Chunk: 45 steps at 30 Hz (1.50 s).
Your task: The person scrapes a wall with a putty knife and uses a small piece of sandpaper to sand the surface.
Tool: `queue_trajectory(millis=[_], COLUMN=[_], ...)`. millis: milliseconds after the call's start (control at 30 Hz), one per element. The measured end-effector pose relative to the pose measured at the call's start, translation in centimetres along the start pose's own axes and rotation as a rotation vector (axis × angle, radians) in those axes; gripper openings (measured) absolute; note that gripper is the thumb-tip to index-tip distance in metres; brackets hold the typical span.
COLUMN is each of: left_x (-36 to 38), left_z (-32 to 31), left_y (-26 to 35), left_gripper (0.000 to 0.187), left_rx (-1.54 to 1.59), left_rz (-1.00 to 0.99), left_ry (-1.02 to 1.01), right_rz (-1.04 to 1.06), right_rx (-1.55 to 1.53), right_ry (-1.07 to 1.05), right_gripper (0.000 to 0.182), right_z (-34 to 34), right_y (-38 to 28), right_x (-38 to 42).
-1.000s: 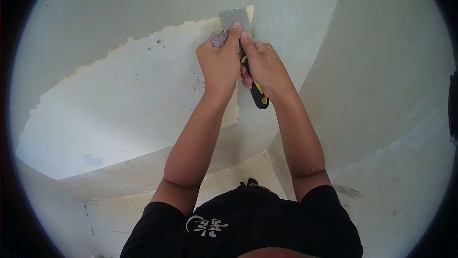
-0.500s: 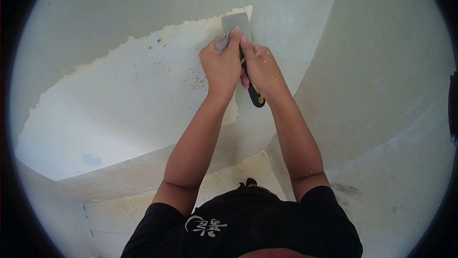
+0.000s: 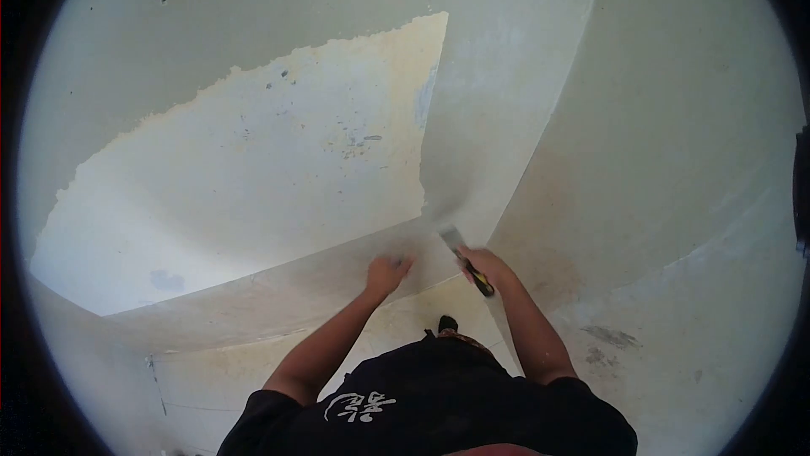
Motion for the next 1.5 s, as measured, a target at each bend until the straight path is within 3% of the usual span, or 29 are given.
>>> queue_trajectory(millis=[67,100,133,167,200,233,300,333,367,433,467,500,533,567,600,633,667,700,733,767,833,933,1033,1100,1233,1333,1500], left_x=[3.0,6.9,12.4,18.4,24.7,29.6,32.4,33.3,33.1,32.5,31.7,31.4,26.9,22.8,18.2,13.7,10.5,7.9,6.1,5.1,3.7,4.1,5.3,6.5,8.2,9.6,10.5], left_z=[-8.8,-11.5,-11.9,-13.5,-14.9,-15.1,-11.7,-10.2,-10.1,-10.4,-13.2,-16.0,-16.8,-12.4,-10.4,-6.6,-2.4,0.6,3.2,5.2,7.7,9.9,9.9,9.6,8.6,8.5,9.7], left_y=[-15.9,-23.6,-27.4,-32.8,-37.8,-38.6,-33.7,-30.5,-30.4,-30.9,-35.0,-39.2,-39.7,-31.6,-27.8,-21.6,-14.1,-7.9,-2.3,2.2,8.0,11.8,10.3,10.2,8.1,8.2,8.4], left_gripper=[0.055,0.049,0.047,0.039,0.031,0.027,0.024,0.026,0.028,0.033,0.036,0.040,0.035,0.025,0.023,0.032,0.037,0.035,0.033,0.031,0.030,0.028,0.027,0.025,0.030,0.035,0.036], left_rx=[-0.389,-0.429,-0.450,0.014,0.429,0.701,0.698,0.643,0.711,0.838,1.147,1.438,1.382,1.444,1.505,1.287,1.144,1.102,1.072,1.042,0.965,0.986,0.990,1.046,1.141,1.217,0.756], left_rz=[0.044,0.235,0.308,0.656,0.996,1.132,0.368,0.110,0.208,0.397,0.685,1.001,1.009,1.037,0.896,0.760,0.537,0.439,0.259,0.081,-0.050,-0.103,-0.104,-0.070,-0.070,-0.081,0.004], left_ry=[-0.211,-0.318,-0.533,-0.499,-0.304,-0.177,-0.153,-0.142,-0.168,-0.212,-0.199,-0.074,-0.135,0.057,0.122,0.086,0.018,0.037,0.017,-0.006,0.058,0.279,0.485,0.584,0.654,0.706,0.775], right_rz=[-0.104,-0.203,-0.376,-0.430,-0.566,-0.700,-0.660,-0.641,-0.569,-0.301,-0.251,-0.146,0.098,0.378,0.637,0.741,0.818,0.894,0.871,0.847,0.854,0.701,0.625,0.558,0.433,0.362,0.337], right_rx=[-0.051,0.121,0.002,-0.300,-0.520,-0.740,-0.941,-1.045,-0.802,-0.460,-0.408,-0.445,-0.154,0.034,0.255,0.251,0.063,-0.128,-0.263,-0.390,-0.706,-0.866,-1.020,-0.960,-0.998,-1.079,-1.250], right_ry=[0.302,0.291,0.306,0.468,0.577,0.687,0.612,0.573,0.452,0.582,0.543,0.633,0.802,0.926,1.053,0.999,0.899,0.799,0.676,0.548,0.206,0.112,-0.077,-0.145,-0.298,-0.361,-0.471], right_gripper=[0.045,0.038,0.034,0.028,0.025,0.023,0.019,0.017,0.028,0.043,0.054,0.055,0.051,0.041,0.043,0.049,0.047,0.045,0.042,0.040,0.031,0.030,0.026,0.023,0.014,0.018,0.034], right_z=[7.7,8.2,9.1,13.5,12.0,10.7,12.7,13.0,12.7,11.5,11.5,10.1,11.9,10.9,9.2,7.9,5.6,3.5,2.4,1.1,-2.5,-8.6,-12.8,-14.8,-16.9,-17.5,-19.2], right_y=[17.6,20.3,26.1,39.0,41.9,43.3,45.7,46.8,43.4,32.5,29.0,21.7,17.4,8.8,0.2,-5.6,-10.6,-14.7,-17.3,-18.7,-19.8,-19.5,-18.0,-16.8,-15.5,-15.4,-14.3], right_x=[-2.1,2.3,4.8,3.8,7.0,10.0,11.3,12.0,12.1,11.6,9.5,8.4,6.4,7.0,8.1,9.0,10.1,10.9,10.3,9.5,7.2,5.9,4.5,3.8,3.3,3.3,1.5])
Point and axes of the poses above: each hand's wrist, its own x-axis away from the middle knuckle, its own z-axis out of the back of the hand, y = z × x, the point moved 6 cm from there along -x, towards the middle knuckle, and after that the axes turned 8 degrees about -y, right-handed, at the moved point
